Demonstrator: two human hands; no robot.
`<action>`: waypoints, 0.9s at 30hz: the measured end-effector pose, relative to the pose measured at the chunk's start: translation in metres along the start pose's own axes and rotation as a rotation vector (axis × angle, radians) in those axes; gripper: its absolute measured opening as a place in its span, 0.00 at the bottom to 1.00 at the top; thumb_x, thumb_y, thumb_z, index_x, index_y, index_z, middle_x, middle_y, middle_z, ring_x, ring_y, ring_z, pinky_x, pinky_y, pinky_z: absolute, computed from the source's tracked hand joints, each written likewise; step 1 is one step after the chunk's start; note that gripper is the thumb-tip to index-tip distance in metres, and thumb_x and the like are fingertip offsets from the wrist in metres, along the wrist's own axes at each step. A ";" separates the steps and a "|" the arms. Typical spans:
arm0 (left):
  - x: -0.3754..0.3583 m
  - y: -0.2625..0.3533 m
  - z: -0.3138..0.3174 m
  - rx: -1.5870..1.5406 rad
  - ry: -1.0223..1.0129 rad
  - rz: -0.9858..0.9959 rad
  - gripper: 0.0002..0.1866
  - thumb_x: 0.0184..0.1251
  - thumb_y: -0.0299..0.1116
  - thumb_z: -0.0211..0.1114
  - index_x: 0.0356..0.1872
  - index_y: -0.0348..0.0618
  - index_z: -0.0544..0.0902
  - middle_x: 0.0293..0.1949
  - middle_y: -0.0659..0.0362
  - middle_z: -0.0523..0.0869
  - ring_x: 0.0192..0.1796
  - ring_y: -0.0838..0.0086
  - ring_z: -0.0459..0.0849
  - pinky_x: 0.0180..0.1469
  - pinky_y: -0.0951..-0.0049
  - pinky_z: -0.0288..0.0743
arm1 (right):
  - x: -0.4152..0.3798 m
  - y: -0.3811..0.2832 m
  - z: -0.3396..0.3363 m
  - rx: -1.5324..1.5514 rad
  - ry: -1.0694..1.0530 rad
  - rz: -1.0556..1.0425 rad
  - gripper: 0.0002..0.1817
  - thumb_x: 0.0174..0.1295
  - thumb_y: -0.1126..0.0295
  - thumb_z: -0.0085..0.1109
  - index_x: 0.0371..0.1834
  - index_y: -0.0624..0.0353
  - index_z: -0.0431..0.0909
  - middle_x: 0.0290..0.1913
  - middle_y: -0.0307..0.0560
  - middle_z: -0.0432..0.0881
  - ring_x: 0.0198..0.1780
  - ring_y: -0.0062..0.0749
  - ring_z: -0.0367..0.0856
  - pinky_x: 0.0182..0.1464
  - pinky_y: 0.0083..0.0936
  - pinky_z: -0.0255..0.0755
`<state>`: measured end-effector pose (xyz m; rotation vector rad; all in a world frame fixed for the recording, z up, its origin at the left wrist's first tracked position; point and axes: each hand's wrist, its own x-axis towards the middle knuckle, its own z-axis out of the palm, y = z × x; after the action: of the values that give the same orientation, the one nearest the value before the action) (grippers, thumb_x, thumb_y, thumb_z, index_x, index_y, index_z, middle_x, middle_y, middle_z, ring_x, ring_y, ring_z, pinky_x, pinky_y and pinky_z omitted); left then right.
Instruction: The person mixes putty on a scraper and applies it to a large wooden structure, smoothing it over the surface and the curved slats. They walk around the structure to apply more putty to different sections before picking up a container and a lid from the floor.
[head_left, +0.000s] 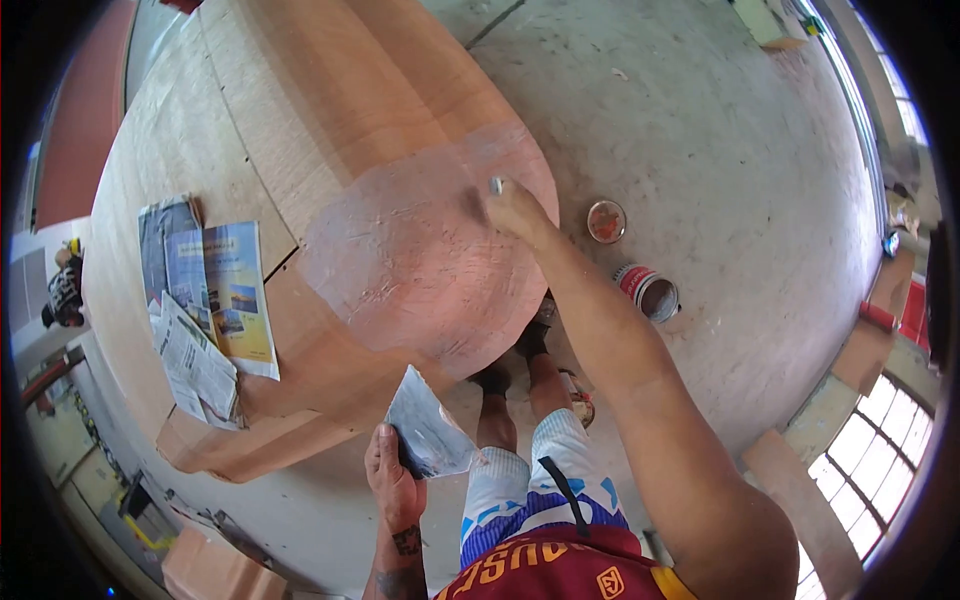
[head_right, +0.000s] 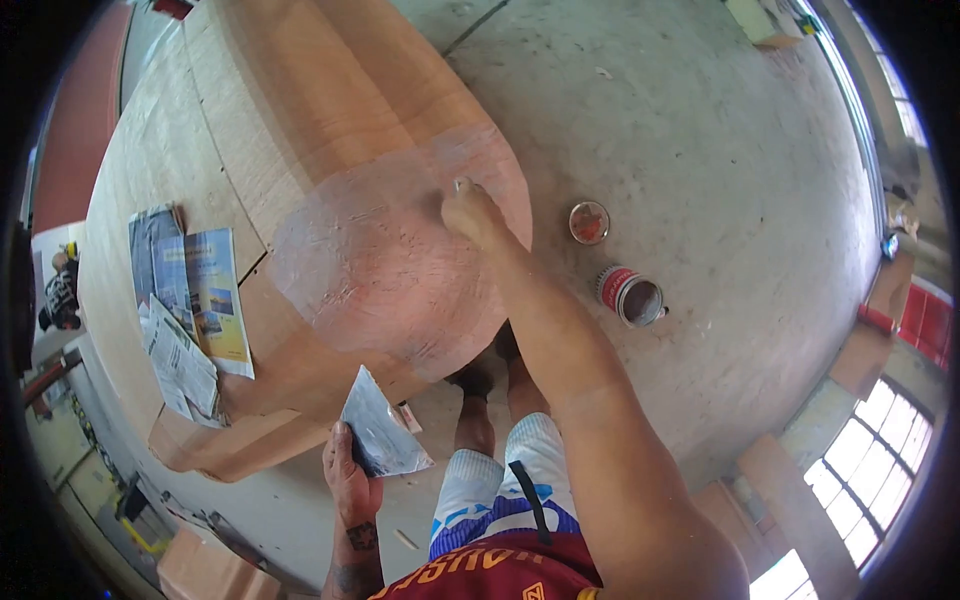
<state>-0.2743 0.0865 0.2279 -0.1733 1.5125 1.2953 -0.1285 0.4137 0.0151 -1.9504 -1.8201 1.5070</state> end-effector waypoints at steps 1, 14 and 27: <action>0.001 -0.003 -0.004 -0.008 0.004 0.007 0.16 0.83 0.41 0.53 0.48 0.37 0.81 0.44 0.61 0.87 0.45 0.79 0.84 0.51 0.74 0.80 | 0.006 0.001 0.004 -0.057 0.005 -0.037 0.30 0.57 0.68 0.49 0.65 0.71 0.72 0.61 0.75 0.77 0.66 0.61 0.75 0.66 0.43 0.70; -0.004 -0.009 -0.032 -0.119 0.074 -0.011 0.17 0.84 0.41 0.52 0.50 0.36 0.81 0.44 0.60 0.87 0.44 0.78 0.85 0.50 0.74 0.80 | -0.006 -0.018 0.007 0.314 -0.215 0.179 0.15 0.57 0.69 0.48 0.35 0.73 0.79 0.28 0.50 0.79 0.30 0.38 0.80 0.31 0.39 0.74; -0.007 -0.008 -0.055 -0.093 0.016 -0.001 0.19 0.84 0.42 0.52 0.53 0.34 0.81 0.48 0.61 0.85 0.48 0.80 0.81 0.55 0.75 0.76 | -0.034 -0.036 0.010 0.283 -0.215 0.097 0.12 0.59 0.70 0.51 0.38 0.67 0.79 0.27 0.45 0.80 0.27 0.32 0.78 0.30 0.33 0.73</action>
<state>-0.2992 0.0375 0.2185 -0.2447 1.4662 1.3667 -0.1543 0.3921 0.0522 -1.8261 -1.4942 1.9496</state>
